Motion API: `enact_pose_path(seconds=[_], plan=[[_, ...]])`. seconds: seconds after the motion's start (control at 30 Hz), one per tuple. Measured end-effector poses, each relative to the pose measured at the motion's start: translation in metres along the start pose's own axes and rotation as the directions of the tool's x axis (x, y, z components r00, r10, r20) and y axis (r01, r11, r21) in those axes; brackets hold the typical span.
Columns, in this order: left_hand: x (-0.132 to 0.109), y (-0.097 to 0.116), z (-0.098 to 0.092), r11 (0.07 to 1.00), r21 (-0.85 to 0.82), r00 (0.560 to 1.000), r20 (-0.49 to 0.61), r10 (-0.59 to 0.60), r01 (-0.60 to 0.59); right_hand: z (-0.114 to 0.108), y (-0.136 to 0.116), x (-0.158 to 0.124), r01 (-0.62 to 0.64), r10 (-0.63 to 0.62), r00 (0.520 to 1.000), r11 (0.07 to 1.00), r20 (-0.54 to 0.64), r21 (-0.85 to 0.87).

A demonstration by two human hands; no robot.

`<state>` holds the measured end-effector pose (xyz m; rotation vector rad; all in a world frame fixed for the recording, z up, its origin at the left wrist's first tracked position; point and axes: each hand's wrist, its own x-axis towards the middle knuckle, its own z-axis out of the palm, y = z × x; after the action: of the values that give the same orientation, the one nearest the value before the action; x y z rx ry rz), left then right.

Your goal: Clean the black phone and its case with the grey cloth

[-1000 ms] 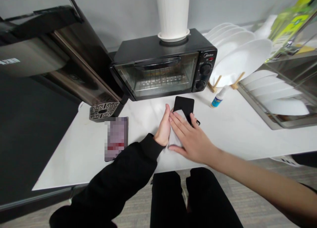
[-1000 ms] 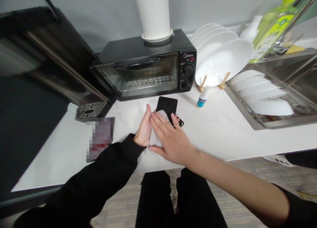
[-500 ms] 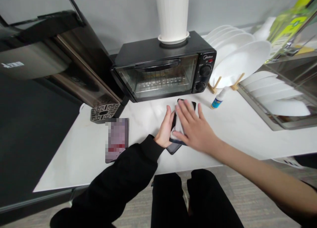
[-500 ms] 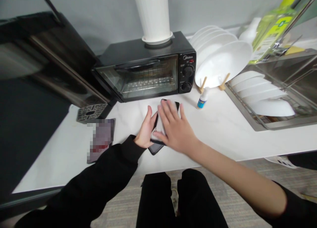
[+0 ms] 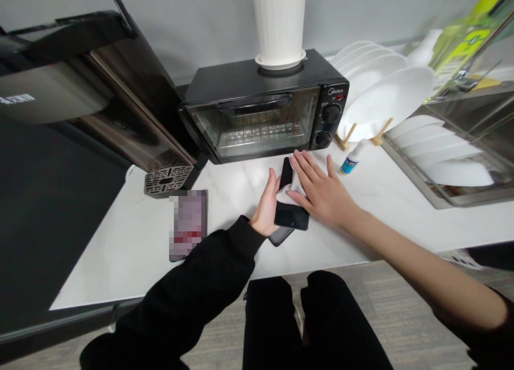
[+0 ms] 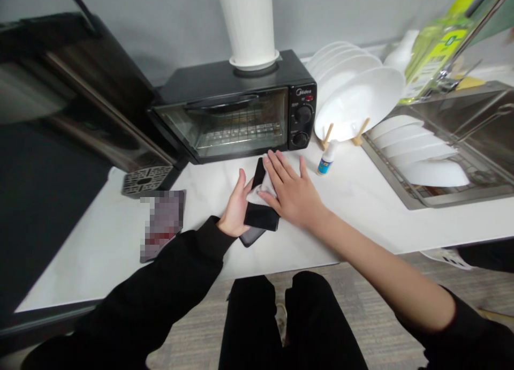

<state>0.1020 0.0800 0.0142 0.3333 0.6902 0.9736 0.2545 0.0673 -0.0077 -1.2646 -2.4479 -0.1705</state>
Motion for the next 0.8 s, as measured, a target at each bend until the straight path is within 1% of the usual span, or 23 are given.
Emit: enact_pose_path(seconds=[0.03,0.07,0.13,0.17,0.2,0.3,0.33,0.4,0.43,0.47,0.5,0.57,0.6,0.63,0.67,0.73,0.77,0.8], plan=[[0.0,0.0,0.0,1.0,-0.001,1.0,0.006,0.0,0.0,0.0,-0.001,-0.001,-0.004,0.004,1.0,1.0,0.009,0.0],[0.001,0.0,-0.001,1.0,0.007,1.0,0.012,-0.02,0.02,0.0,-0.003,-0.003,0.033,-0.033,0.999,0.999,0.024,0.009],[0.002,0.0,-0.002,0.997,0.025,0.997,0.019,-0.072,0.071,0.0,-0.004,-0.005,0.151,-0.153,0.987,0.987,0.055,0.047],[0.003,0.0,-0.003,0.996,0.034,0.997,0.028,-0.078,0.077,0.0,-0.003,-0.006,0.177,-0.181,0.982,0.982,0.059,0.063],[0.003,0.0,-0.002,0.997,0.045,0.997,0.04,-0.06,0.058,0.0,-0.001,-0.005,0.166,-0.17,0.984,0.984,0.055,0.069],[0.003,0.0,-0.001,0.996,0.072,0.996,0.074,0.042,-0.047,-0.001,0.007,-0.002,0.046,-0.047,0.999,0.998,0.02,0.05],[0.002,0.0,-0.002,0.996,0.082,0.997,0.075,0.036,-0.042,-0.001,0.009,-0.001,0.046,-0.047,0.999,0.998,0.015,0.047],[0.002,0.0,-0.003,0.994,0.11,0.999,0.044,-0.022,0.017,-0.001,0.009,-0.002,0.142,-0.143,0.99,0.988,0.02,0.059],[0.003,0.0,-0.004,0.992,0.125,0.999,0.027,-0.037,0.033,-0.001,0.009,-0.002,0.196,-0.199,0.98,0.978,0.027,0.07],[0.003,0.0,-0.005,0.99,0.138,0.999,0.026,-0.039,0.035,-0.001,0.01,-0.002,0.224,-0.227,0.973,0.972,0.032,0.077],[0.003,0.0,-0.005,0.989,0.143,0.999,0.043,-0.029,0.023,-0.002,0.012,-0.001,0.213,-0.215,0.976,0.974,0.031,0.075],[0.004,0.0,-0.005,0.991,0.131,0.995,0.096,0.011,-0.024,-0.002,0.014,0.001,0.109,-0.11,0.994,0.993,0.013,0.041],[0.005,0.001,-0.005,0.992,0.119,0.994,0.109,0.022,-0.035,-0.001,0.015,0.002,0.068,-0.068,0.998,0.997,0.007,0.023],[0.005,0.001,-0.005,0.993,0.11,0.995,0.101,0.019,-0.03,-0.001,0.013,0.002,0.061,-0.061,0.998,0.998,0.007,0.012],[0.004,0.001,-0.004,0.994,0.108,0.997,0.071,0.004,-0.012,0.0,0.012,0.001,0.091,-0.091,0.996,0.996,0.013,0.01],[0.003,0.001,-0.003,0.994,0.104,1.0,0.006,-0.02,0.019,0.0,0.007,-0.001,0.197,-0.197,0.98,0.98,0.029,0.023],[0.002,0.001,-0.002,0.994,0.105,1.0,0.0,-0.021,0.02,0.0,0.006,-0.002,0.216,-0.217,0.976,0.976,0.028,0.025],[0.002,0.002,-0.001,0.994,0.107,1.0,0.008,-0.013,0.013,0.0,0.006,-0.002,0.194,-0.194,0.981,0.981,0.016,0.016]])
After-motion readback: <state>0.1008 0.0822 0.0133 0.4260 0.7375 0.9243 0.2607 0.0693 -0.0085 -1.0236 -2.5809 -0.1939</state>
